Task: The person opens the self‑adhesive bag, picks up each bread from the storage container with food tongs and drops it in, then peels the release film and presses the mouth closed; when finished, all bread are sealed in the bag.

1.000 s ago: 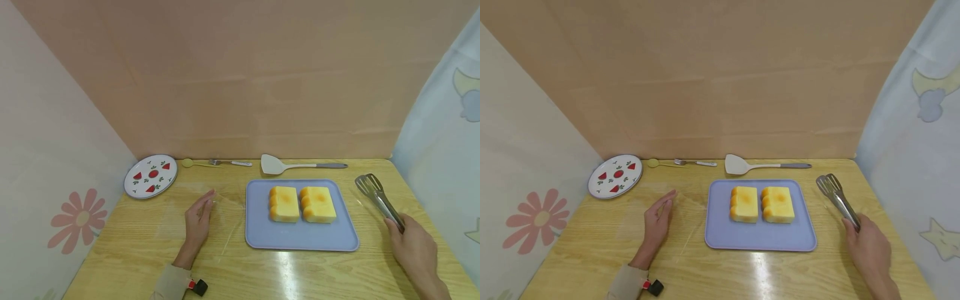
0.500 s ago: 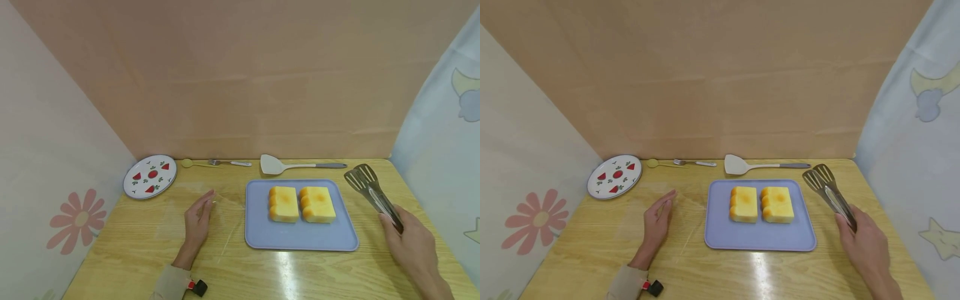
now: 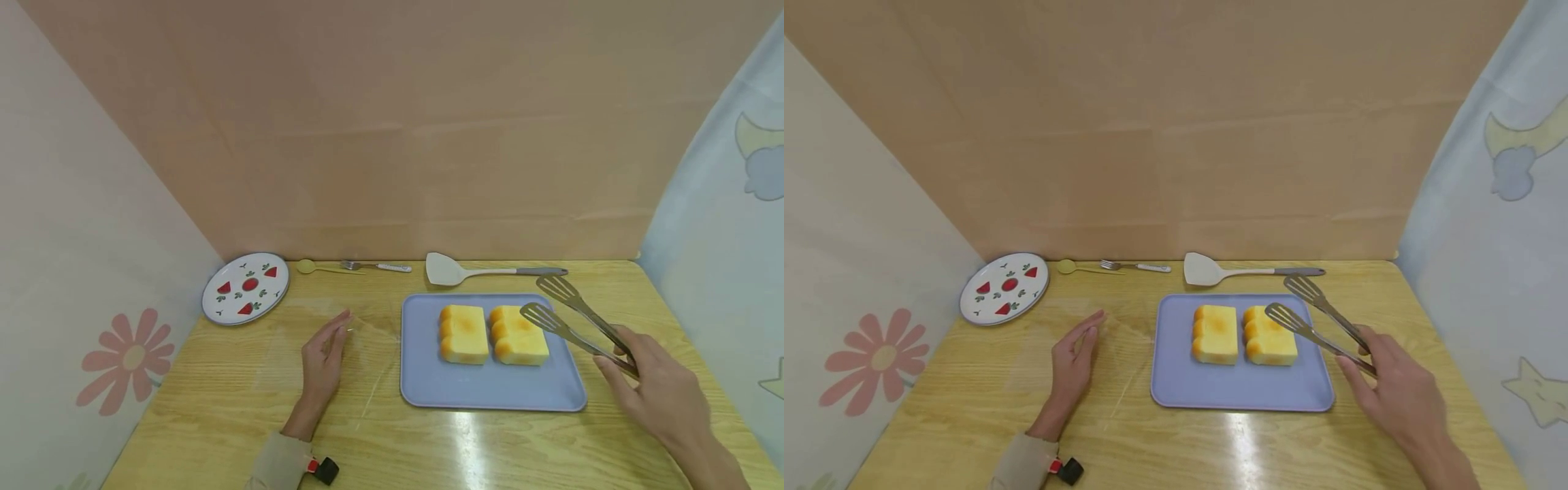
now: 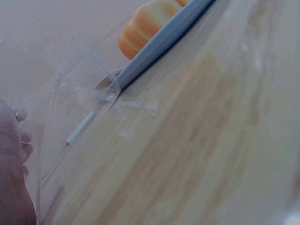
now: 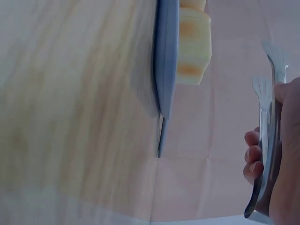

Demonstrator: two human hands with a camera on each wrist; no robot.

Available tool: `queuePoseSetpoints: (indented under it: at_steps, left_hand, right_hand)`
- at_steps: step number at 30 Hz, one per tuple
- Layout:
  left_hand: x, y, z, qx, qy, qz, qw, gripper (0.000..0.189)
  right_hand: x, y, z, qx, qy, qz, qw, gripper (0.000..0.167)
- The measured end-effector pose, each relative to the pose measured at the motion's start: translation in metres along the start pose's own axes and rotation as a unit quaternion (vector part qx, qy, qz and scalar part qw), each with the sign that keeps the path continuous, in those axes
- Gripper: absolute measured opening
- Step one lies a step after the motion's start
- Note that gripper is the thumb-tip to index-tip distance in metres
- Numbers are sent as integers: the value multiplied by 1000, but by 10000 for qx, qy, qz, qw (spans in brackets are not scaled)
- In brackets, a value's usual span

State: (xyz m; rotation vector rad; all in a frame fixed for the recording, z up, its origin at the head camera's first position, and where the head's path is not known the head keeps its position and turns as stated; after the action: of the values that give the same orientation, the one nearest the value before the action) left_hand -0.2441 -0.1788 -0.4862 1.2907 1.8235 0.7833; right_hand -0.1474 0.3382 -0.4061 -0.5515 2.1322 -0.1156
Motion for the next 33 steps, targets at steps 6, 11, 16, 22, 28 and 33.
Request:
queuePoseSetpoints:
  at_steps: [6, 11, 16, 22, 28, 33]
  left_hand:
    - [1, -1, 1, -13, -14, -57, 10000, 26]
    - [1, -1, 0, -15, -32, -44, 10000, 26]
    - [1, -2, -1, -16, -26, -49, 10000, 26]
    - [1, -1, 0, 9, -22, -6, 10000, 25]
    - [0, 1, 0, 81, -24, 15, 10000, 25]
    - [0, 1, -1, 92, -25, 33, 9999, 25]
  right_hand:
    - [9, -19, -7, -685, -306, 156, 9971, 56]
    - [19, -28, -17, -944, -898, 339, 9909, 58]
    - [28, -36, -29, -1259, -1453, 446, 9803, 64]
    - [36, -47, -42, -1772, -1744, 473, 9674, 71]
    - [38, -58, -56, -2407, -1787, 683, 9516, 75]
    - [41, -64, -68, -2564, -2035, 900, 9406, 76]
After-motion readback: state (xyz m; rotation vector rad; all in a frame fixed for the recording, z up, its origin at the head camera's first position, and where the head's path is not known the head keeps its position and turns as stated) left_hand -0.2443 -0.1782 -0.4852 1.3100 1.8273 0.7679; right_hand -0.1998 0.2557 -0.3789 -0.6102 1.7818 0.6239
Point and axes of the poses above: each hand's wrist, its own z-axis away from the middle knuckle, its own x-axis out of the palm, y = z × x, the point moved 10 cm from there along -z, towards the middle knuckle, and after that the axes turned 2 degrees about -y, right-handed, at the moved point
